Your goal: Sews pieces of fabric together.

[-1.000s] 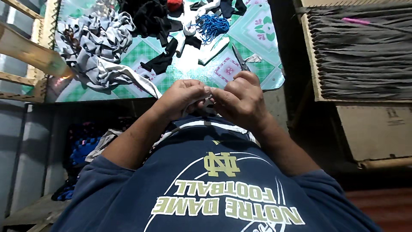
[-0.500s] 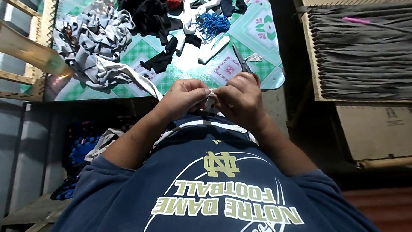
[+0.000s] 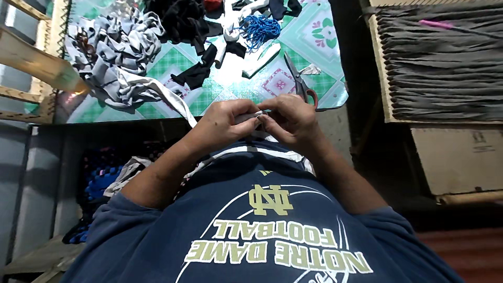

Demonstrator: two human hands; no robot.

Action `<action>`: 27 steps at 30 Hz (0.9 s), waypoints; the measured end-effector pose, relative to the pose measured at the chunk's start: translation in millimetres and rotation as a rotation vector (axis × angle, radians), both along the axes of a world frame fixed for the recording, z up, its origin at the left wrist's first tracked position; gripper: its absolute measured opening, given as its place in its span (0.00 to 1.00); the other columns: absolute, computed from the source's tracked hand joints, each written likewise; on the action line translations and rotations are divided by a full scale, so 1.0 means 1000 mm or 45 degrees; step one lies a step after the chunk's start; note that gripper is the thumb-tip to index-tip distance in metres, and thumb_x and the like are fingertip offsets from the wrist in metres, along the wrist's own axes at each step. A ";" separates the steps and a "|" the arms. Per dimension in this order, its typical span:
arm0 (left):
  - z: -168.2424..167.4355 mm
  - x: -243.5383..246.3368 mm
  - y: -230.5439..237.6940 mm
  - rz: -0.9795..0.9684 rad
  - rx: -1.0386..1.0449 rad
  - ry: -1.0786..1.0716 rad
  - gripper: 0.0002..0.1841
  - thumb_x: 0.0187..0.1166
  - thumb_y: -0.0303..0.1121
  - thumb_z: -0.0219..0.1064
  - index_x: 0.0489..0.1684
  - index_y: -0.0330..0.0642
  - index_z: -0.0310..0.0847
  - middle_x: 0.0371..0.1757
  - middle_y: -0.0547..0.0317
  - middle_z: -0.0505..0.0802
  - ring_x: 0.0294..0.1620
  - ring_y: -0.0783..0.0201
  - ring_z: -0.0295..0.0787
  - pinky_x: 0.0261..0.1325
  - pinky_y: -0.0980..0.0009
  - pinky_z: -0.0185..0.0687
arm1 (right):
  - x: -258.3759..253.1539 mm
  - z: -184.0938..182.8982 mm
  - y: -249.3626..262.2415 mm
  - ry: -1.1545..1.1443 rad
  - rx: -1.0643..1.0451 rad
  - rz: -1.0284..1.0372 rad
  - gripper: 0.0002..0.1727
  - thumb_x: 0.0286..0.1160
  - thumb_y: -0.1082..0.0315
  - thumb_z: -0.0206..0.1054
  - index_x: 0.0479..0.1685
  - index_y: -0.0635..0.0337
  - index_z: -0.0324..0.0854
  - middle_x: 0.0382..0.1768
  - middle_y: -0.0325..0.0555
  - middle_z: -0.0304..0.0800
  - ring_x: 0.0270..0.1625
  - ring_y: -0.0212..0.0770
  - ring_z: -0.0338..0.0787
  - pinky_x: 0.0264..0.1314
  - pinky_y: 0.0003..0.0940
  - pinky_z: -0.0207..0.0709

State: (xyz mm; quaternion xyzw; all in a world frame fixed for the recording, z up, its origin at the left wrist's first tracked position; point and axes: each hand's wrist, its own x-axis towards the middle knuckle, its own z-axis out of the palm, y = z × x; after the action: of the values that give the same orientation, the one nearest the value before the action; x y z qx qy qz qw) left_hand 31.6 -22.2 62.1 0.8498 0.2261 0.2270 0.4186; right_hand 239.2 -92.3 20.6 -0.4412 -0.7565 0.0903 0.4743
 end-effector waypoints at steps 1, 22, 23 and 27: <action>0.000 -0.001 0.001 -0.012 0.007 0.023 0.06 0.80 0.31 0.68 0.44 0.40 0.88 0.33 0.67 0.89 0.30 0.83 0.80 0.35 0.86 0.75 | 0.000 0.000 0.000 -0.018 0.007 -0.010 0.11 0.79 0.67 0.66 0.48 0.66 0.89 0.33 0.47 0.89 0.35 0.38 0.83 0.52 0.42 0.75; -0.042 0.003 0.024 0.260 0.010 0.082 0.13 0.85 0.35 0.60 0.39 0.38 0.90 0.36 0.60 0.92 0.38 0.72 0.88 0.48 0.70 0.84 | -0.021 -0.044 0.032 1.206 -0.859 -0.011 0.02 0.76 0.74 0.68 0.39 0.61 0.85 0.29 0.32 0.89 0.28 0.24 0.86 0.34 0.22 0.84; -0.048 0.002 0.016 0.247 -0.149 0.029 0.14 0.86 0.36 0.59 0.39 0.39 0.90 0.36 0.63 0.92 0.36 0.77 0.86 0.46 0.74 0.83 | -0.022 -0.042 0.031 1.194 -0.831 0.005 0.01 0.77 0.74 0.68 0.40 0.61 0.85 0.29 0.33 0.89 0.28 0.24 0.86 0.34 0.22 0.84; -0.057 0.001 0.009 0.365 -0.406 -0.230 0.12 0.86 0.32 0.62 0.52 0.34 0.90 0.51 0.56 0.92 0.49 0.72 0.89 0.57 0.72 0.86 | -0.026 -0.034 0.030 1.163 -0.687 0.066 0.02 0.77 0.73 0.68 0.42 0.61 0.86 0.31 0.34 0.90 0.29 0.24 0.86 0.35 0.22 0.83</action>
State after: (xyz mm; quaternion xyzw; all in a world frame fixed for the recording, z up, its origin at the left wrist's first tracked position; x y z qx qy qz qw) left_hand 32.8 -13.7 5.4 0.7083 0.3390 0.3205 0.5298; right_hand 213.6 -62.2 -13.9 -0.4445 -0.4333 0.4763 0.6228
